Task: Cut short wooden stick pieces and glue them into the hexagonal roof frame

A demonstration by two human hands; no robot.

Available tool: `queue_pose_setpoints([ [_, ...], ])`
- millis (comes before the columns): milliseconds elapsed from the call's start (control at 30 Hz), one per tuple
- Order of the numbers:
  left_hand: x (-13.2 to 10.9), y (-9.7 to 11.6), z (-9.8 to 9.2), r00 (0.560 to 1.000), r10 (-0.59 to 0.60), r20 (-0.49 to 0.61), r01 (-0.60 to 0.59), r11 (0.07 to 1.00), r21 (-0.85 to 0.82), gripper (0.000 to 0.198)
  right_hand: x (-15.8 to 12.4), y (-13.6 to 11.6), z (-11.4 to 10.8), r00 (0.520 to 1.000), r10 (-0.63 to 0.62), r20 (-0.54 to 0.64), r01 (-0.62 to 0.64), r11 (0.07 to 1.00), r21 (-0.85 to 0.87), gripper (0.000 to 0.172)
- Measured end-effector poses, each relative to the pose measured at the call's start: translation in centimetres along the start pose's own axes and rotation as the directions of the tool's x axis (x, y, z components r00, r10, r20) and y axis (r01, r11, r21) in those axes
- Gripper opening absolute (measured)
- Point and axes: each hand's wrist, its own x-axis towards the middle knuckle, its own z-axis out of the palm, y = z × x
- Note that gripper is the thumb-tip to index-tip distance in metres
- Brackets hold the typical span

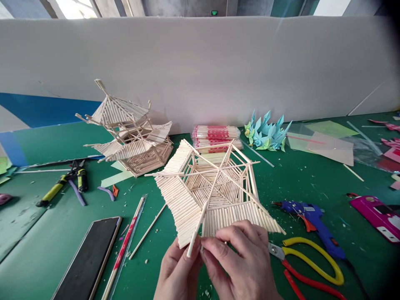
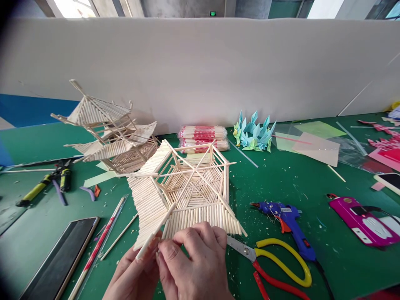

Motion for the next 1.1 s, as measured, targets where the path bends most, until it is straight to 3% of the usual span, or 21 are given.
queue_pose_setpoints([
  [433, -0.6, 0.3, 0.7, 0.999, 0.003, -0.053, -0.001, 1.0, 0.025, 0.017, 0.1, -0.2, -0.2, 0.999, 0.034, 0.025, -0.034, 0.999, 0.008, 0.012],
  [800, -0.9, 0.4, 1.0, 0.999, 0.031, -0.022, -0.031, 0.999, 0.01, 0.018, 0.3, -0.4, -0.3, 0.999, 0.024, 0.029, -0.025, 0.999, 0.038, 0.01],
  [1100, -1.2, 0.2, 1.3, 0.995, 0.022, -0.097, -0.022, 1.0, 0.004, 0.021, 0.3, -0.2, -0.4, 0.999, 0.022, 0.041, -0.024, 0.999, 0.044, 0.011],
])
